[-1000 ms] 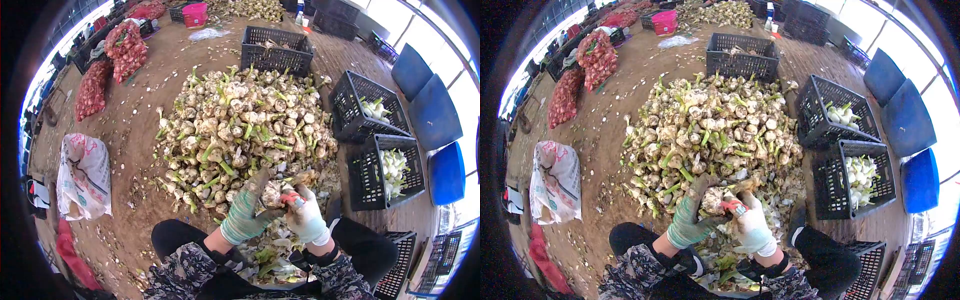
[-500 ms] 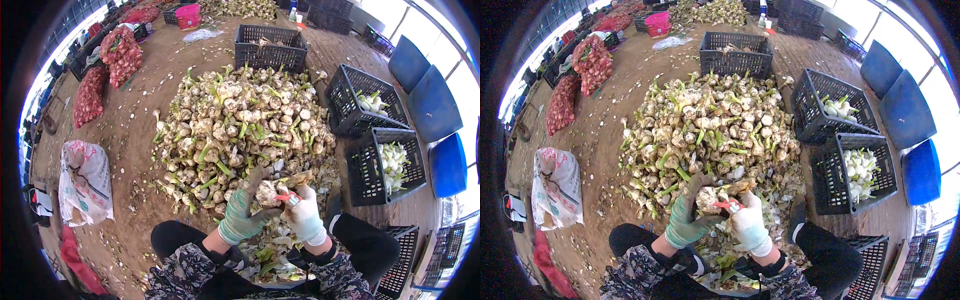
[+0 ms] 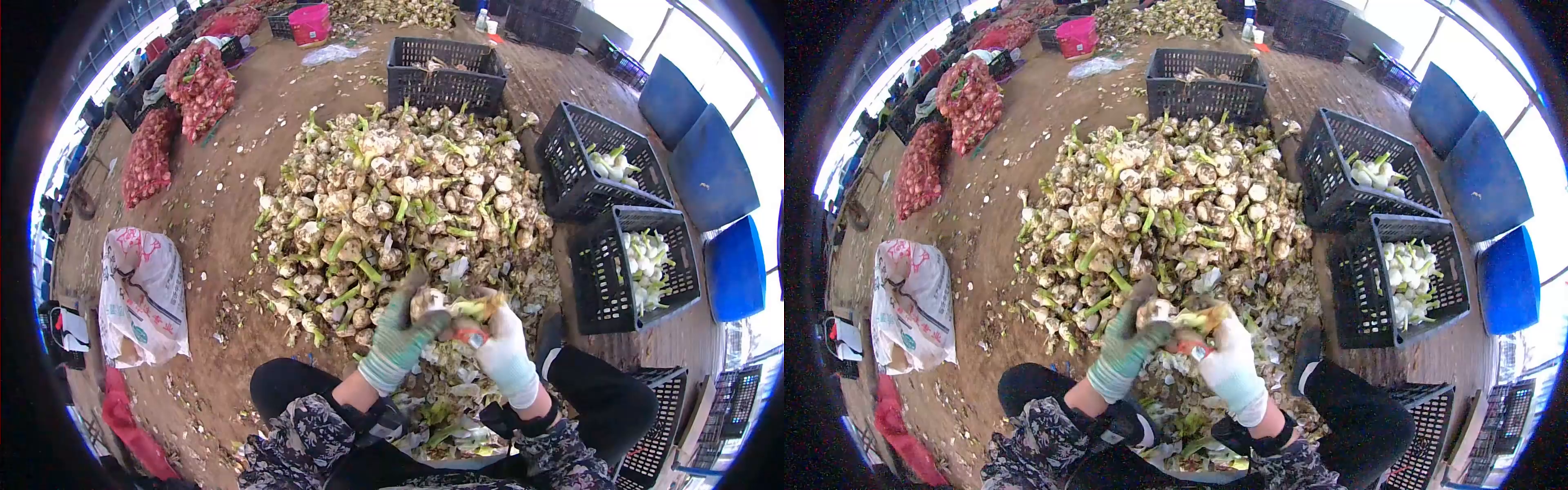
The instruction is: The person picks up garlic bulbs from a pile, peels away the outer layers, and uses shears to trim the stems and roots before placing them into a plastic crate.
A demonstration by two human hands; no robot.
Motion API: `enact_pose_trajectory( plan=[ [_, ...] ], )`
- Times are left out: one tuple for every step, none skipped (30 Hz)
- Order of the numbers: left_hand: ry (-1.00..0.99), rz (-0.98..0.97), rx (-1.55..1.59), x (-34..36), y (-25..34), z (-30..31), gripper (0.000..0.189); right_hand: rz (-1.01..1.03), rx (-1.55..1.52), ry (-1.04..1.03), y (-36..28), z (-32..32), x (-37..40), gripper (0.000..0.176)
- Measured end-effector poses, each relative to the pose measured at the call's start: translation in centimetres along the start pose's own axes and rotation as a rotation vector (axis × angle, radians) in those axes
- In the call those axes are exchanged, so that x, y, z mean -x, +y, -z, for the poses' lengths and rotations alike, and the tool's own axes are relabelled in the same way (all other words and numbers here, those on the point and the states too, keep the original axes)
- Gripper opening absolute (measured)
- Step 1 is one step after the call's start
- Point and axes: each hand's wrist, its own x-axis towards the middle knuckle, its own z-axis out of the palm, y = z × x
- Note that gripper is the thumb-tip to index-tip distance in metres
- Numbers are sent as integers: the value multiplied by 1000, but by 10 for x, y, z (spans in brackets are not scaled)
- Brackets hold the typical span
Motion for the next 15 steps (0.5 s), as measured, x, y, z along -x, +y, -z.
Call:
enact_pose_trajectory(
  plan=[
    [3,7,-2,0,9,5,56,-7,-3,-3,2,3,2,32],
    [-84,214,263,0,16,12,54,-121,-196,-64,4,10,3,34],
    [-172,415,529,-2,19,15,51,-228,-387,-123,6,17,2,36],
    [-168,518,656,-1,16,10,48,-313,-752,-97,8,21,3,49],
    [-170,515,658,-5,14,11,48,-310,-750,-97,10,20,4,49],
    [-182,567,704,-9,11,15,47,-271,-765,-18,12,16,7,47],
    [-193,625,748,-10,8,17,47,-237,-783,66,13,13,10,45],
    [1,541,610,-13,4,9,47,-259,-837,46,8,13,5,42],
    [-6,543,606,-12,-14,9,47,-255,-841,53,4,12,4,42],
    [-10,240,302,-13,-13,5,49,-263,-752,39,1,12,2,40],
    [-12,-61,-3,-14,-11,2,52,-272,-663,25,-2,13,1,39],
    [14,-94,61,1,-4,5,56,-293,-628,-22,-8,14,3,38],
    [14,-85,61,3,10,5,56,-301,-630,-19,-9,14,6,38],
    [-69,84,113,4,19,7,58,-314,-609,-60,-9,13,7,36],
    [-150,249,165,3,27,9,59,-324,-587,-103,-9,11,7,34]
  ],
)
